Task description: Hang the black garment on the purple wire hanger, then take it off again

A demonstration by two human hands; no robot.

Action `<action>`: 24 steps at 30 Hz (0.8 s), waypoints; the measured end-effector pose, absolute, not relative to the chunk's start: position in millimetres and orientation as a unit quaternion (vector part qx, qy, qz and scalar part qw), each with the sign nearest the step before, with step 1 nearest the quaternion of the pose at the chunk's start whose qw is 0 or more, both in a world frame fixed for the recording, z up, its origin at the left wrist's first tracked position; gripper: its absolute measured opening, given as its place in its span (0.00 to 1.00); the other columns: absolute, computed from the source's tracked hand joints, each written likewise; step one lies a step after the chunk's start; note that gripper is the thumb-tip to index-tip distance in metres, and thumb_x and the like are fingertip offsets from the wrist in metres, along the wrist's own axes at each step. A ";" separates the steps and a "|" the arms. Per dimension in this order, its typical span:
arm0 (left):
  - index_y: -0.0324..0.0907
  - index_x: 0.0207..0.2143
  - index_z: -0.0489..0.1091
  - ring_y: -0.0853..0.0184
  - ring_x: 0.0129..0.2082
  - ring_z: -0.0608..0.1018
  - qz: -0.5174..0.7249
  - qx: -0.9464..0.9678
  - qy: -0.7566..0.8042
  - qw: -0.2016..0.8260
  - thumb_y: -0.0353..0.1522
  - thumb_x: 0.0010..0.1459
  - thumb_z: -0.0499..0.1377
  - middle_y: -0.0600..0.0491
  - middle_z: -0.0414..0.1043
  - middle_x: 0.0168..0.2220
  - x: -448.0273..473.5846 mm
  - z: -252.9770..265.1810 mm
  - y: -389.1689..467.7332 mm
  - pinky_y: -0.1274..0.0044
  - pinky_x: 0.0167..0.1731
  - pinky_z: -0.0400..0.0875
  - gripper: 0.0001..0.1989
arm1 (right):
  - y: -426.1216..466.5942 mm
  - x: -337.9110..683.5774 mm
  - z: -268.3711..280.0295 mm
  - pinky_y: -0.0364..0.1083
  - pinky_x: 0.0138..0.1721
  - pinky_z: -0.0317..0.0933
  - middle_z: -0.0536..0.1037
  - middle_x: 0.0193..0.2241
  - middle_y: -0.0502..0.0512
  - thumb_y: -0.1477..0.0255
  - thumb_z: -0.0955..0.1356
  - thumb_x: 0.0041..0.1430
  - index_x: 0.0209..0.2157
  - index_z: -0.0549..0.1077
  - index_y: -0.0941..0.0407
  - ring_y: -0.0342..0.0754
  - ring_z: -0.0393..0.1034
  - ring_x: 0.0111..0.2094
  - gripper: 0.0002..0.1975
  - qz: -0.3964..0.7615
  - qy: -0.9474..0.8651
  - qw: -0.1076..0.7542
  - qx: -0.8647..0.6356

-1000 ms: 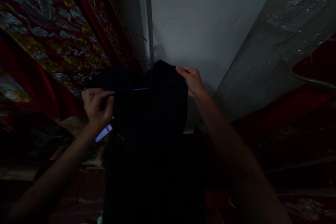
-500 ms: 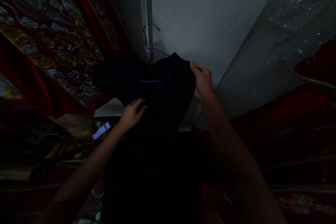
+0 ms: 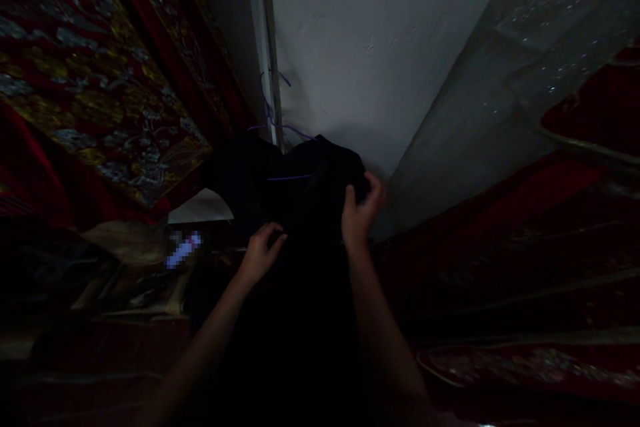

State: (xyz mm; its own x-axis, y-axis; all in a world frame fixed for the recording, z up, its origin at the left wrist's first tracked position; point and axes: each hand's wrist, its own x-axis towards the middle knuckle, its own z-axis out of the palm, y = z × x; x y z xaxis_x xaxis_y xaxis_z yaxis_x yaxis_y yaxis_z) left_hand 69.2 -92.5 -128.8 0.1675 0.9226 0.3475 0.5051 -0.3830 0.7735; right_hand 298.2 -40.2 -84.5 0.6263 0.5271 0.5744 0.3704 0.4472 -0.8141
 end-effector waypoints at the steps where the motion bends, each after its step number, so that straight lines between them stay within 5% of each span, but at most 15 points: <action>1: 0.47 0.41 0.71 0.60 0.41 0.79 0.433 0.704 0.500 0.257 0.36 0.66 0.57 0.50 0.76 0.40 70.9 -131.2 -94.4 0.70 0.43 0.72 0.05 | -58.2 283.4 -105.9 0.56 0.58 0.59 0.73 0.53 0.58 0.65 0.71 0.57 0.51 0.72 0.54 0.53 0.66 0.56 0.20 0.079 -0.420 0.726 -0.539; 4: 0.47 0.41 0.73 0.59 0.44 0.79 0.470 0.670 0.508 0.269 0.36 0.64 0.58 0.49 0.77 0.41 73.7 -134.3 -99.2 0.68 0.46 0.74 0.06 | -105.5 240.5 -166.7 0.53 0.43 0.69 0.79 0.37 0.57 0.61 0.68 0.59 0.38 0.74 0.53 0.54 0.74 0.40 0.11 0.294 -0.460 0.634 -0.548; 6: 0.47 0.42 0.75 0.58 0.45 0.80 0.471 0.666 0.506 0.279 0.36 0.63 0.59 0.48 0.78 0.42 74.0 -133.4 -102.6 0.66 0.47 0.74 0.07 | -122.2 221.7 -189.3 0.52 0.40 0.69 0.80 0.36 0.58 0.61 0.69 0.57 0.39 0.74 0.53 0.55 0.75 0.39 0.12 0.370 -0.495 0.575 -0.537; 13: 0.48 0.45 0.77 0.58 0.45 0.79 0.473 0.654 0.506 0.305 0.36 0.65 0.58 0.49 0.78 0.42 79.4 -125.1 -116.9 0.65 0.49 0.74 0.10 | -112.5 211.3 -169.4 0.53 0.46 0.67 0.78 0.38 0.57 0.65 0.69 0.58 0.40 0.73 0.52 0.54 0.74 0.41 0.09 0.333 -0.570 0.557 -0.504; 24: 0.46 0.44 0.73 0.62 0.36 0.80 0.530 0.557 0.505 0.391 0.32 0.59 0.57 0.54 0.77 0.32 83.2 -118.7 -124.0 0.71 0.42 0.74 0.11 | -125.8 213.0 -152.7 0.47 0.35 0.63 0.76 0.25 0.50 0.62 0.71 0.56 0.27 0.74 0.54 0.49 0.70 0.30 0.11 0.380 -0.554 0.542 -0.505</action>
